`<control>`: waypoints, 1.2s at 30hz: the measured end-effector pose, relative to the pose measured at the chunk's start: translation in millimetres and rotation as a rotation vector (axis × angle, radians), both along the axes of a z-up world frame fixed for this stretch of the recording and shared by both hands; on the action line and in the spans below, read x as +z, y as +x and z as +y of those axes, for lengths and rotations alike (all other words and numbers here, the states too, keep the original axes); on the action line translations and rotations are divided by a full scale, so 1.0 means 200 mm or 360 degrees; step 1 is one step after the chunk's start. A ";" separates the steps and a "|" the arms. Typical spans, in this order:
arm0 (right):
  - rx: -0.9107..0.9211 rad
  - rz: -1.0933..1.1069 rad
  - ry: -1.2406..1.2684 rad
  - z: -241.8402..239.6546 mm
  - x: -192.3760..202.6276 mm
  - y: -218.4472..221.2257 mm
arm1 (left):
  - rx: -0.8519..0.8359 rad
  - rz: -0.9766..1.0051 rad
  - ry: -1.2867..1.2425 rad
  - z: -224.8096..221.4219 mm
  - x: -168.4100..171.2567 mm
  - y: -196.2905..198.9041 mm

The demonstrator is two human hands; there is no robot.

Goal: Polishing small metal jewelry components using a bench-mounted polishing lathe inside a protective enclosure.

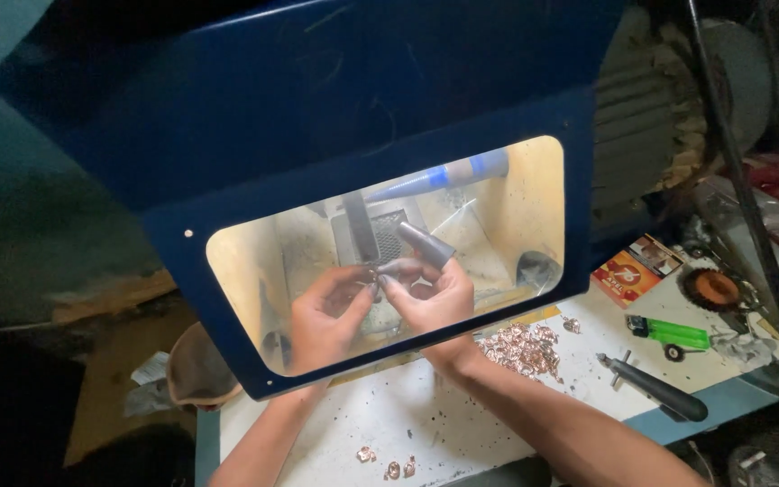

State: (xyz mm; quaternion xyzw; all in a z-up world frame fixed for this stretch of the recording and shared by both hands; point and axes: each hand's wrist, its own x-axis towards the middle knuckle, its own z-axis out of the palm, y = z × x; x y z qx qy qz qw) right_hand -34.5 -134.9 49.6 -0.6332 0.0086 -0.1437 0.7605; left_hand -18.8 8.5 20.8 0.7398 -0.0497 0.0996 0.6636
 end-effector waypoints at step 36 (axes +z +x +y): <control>0.0470 0.0082 -0.0583 0.03 -0.16 0.07 | -0.0011 -0.0039 -0.0126 0.07 -0.17 0.10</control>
